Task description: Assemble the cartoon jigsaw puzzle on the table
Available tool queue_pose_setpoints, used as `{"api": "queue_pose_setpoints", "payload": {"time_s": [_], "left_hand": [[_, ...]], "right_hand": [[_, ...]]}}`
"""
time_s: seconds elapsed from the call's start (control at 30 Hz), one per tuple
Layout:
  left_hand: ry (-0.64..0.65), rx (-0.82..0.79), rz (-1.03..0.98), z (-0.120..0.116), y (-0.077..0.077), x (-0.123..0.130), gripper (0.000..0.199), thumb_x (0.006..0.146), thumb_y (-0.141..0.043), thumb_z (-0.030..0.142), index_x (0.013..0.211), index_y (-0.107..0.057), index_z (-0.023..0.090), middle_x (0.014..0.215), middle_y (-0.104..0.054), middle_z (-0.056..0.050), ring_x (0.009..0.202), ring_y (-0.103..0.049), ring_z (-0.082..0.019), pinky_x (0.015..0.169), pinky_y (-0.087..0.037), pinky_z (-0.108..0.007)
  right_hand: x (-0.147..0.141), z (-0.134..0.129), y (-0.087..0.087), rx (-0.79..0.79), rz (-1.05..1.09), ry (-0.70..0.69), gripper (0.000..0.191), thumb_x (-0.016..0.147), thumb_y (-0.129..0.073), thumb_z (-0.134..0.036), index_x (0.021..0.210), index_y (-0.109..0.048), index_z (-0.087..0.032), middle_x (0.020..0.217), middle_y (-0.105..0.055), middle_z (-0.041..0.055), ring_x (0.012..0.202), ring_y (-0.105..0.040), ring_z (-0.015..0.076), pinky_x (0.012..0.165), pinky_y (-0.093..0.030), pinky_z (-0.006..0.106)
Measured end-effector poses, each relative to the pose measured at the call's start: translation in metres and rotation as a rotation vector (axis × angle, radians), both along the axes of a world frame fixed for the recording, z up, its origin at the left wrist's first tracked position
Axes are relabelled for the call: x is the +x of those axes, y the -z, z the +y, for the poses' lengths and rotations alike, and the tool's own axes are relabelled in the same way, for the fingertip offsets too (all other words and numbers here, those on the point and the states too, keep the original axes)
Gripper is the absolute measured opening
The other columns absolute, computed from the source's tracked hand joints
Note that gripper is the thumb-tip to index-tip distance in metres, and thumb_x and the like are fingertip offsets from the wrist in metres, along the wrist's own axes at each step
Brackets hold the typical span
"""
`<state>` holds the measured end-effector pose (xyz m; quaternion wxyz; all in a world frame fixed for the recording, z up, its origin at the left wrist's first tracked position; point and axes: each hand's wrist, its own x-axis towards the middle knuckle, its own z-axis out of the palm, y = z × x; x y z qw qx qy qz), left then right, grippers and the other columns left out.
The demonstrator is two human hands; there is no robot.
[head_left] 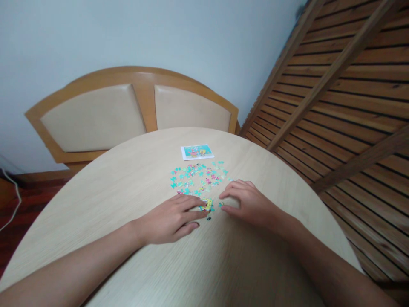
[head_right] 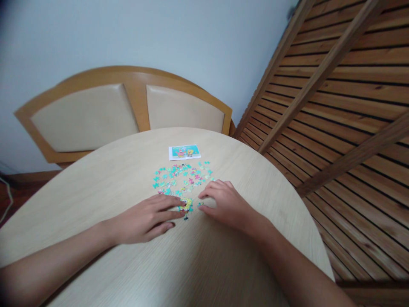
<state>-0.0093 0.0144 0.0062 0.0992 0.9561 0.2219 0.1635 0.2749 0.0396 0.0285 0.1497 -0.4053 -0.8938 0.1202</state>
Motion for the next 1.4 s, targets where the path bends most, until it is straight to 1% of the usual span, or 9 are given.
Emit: {"api": "queue_pose_setpoints", "payload": {"time_s": [0.1,0.3,0.47,0.7,0.83,1.0,1.1,1.2,1.4], "left_hand": [[0.0,0.003,-0.009,0.0,0.0,0.0,0.038,0.103,-0.051,0.028,0.139,-0.056,0.023,0.14,-0.057,-0.013,0.127,-0.057,-0.028,0.109,-0.046,-0.048],[0.003,0.001,-0.004,0.0,0.0,0.0,0.038,0.103,-0.051,0.028,0.14,-0.055,0.023,0.14,-0.057,-0.012,0.127,-0.056,-0.028,0.109,-0.045,-0.048],[-0.002,0.003,0.006,0.0,-0.001,0.0,0.037,0.103,-0.05,0.029,0.14,-0.055,0.023,0.14,-0.057,-0.013,0.126,-0.057,-0.028,0.109,-0.045,-0.048],[0.001,-0.008,0.019,0.0,-0.002,0.0,0.039,0.103,-0.049,0.028,0.141,-0.054,0.023,0.141,-0.056,-0.013,0.128,-0.055,-0.029,0.109,-0.045,-0.048],[0.001,-0.006,0.022,0.0,-0.002,0.0,0.039,0.103,-0.049,0.028,0.141,-0.054,0.023,0.142,-0.056,-0.013,0.129,-0.055,-0.029,0.109,-0.045,-0.049],[-0.005,0.0,0.018,0.0,-0.001,0.0,0.038,0.103,-0.05,0.028,0.14,-0.055,0.023,0.14,-0.057,-0.013,0.128,-0.056,-0.029,0.108,-0.046,-0.049],[0.001,0.001,-0.003,0.0,-0.001,0.0,0.038,0.103,-0.05,0.028,0.14,-0.055,0.023,0.139,-0.058,-0.013,0.127,-0.057,-0.029,0.108,-0.046,-0.048],[0.004,0.0,-0.015,0.0,-0.001,0.0,0.037,0.103,-0.051,0.028,0.139,-0.056,0.023,0.139,-0.058,-0.013,0.126,-0.057,-0.028,0.107,-0.047,-0.048],[-0.008,-0.014,0.009,0.0,-0.002,0.0,0.036,0.103,-0.05,0.028,0.137,-0.058,0.023,0.139,-0.058,-0.013,0.126,-0.057,-0.029,0.107,-0.047,-0.049]], "right_hand": [[0.007,0.003,0.0,-0.018,-0.015,0.031,0.019,0.085,-0.078,-0.034,0.098,-0.072,-0.023,0.104,-0.072,0.005,0.105,-0.063,0.0257,0.093,-0.039,0.043],[0.007,0.006,0.004,-0.064,-0.005,0.003,0.019,0.085,-0.076,-0.039,0.098,-0.073,-0.025,0.103,-0.073,0.0041,0.105,-0.063,0.026,0.094,-0.041,0.044],[0.005,0.007,0.006,-0.103,0.02,-0.012,0.014,0.086,-0.076,-0.035,0.095,-0.073,-0.024,0.1,-0.074,0.0035,0.102,-0.065,0.0247,0.096,-0.042,0.043],[0.004,0.006,0.003,-0.188,0.063,-0.01,0.013,0.086,-0.076,-0.033,0.092,-0.072,-0.022,0.099,-0.074,0.0027,0.101,-0.065,0.0235,0.098,-0.043,0.042],[0.003,0.004,0.002,-0.187,0.062,0.001,0.012,0.084,-0.076,-0.031,0.091,-0.071,-0.023,0.098,-0.074,0.0025,0.101,-0.065,0.0238,0.099,-0.042,0.043],[0.003,0.004,0.005,-0.146,0.049,0.012,0.016,0.084,-0.076,-0.033,0.093,-0.07,-0.021,0.103,-0.07,0.006,0.104,-0.062,0.0258,0.096,-0.045,0.043],[0.004,0.004,0.008,-0.135,0.075,-0.019,0.014,0.086,-0.075,-0.032,0.091,-0.068,-0.021,0.107,-0.067,0.0067,0.106,-0.06,0.0252,0.096,-0.045,0.042],[0.005,0.005,0.01,-0.148,0.106,-0.046,0.014,0.087,-0.074,-0.032,0.092,-0.067,-0.022,0.109,-0.066,0.0063,0.108,-0.059,0.0244,0.098,-0.044,0.041],[0.001,0.005,0.01,-0.142,0.134,-0.078,0.015,0.088,-0.075,-0.031,0.094,-0.066,-0.021,0.103,-0.068,0.0045,0.102,-0.061,0.0226,0.095,-0.045,0.039]]}}
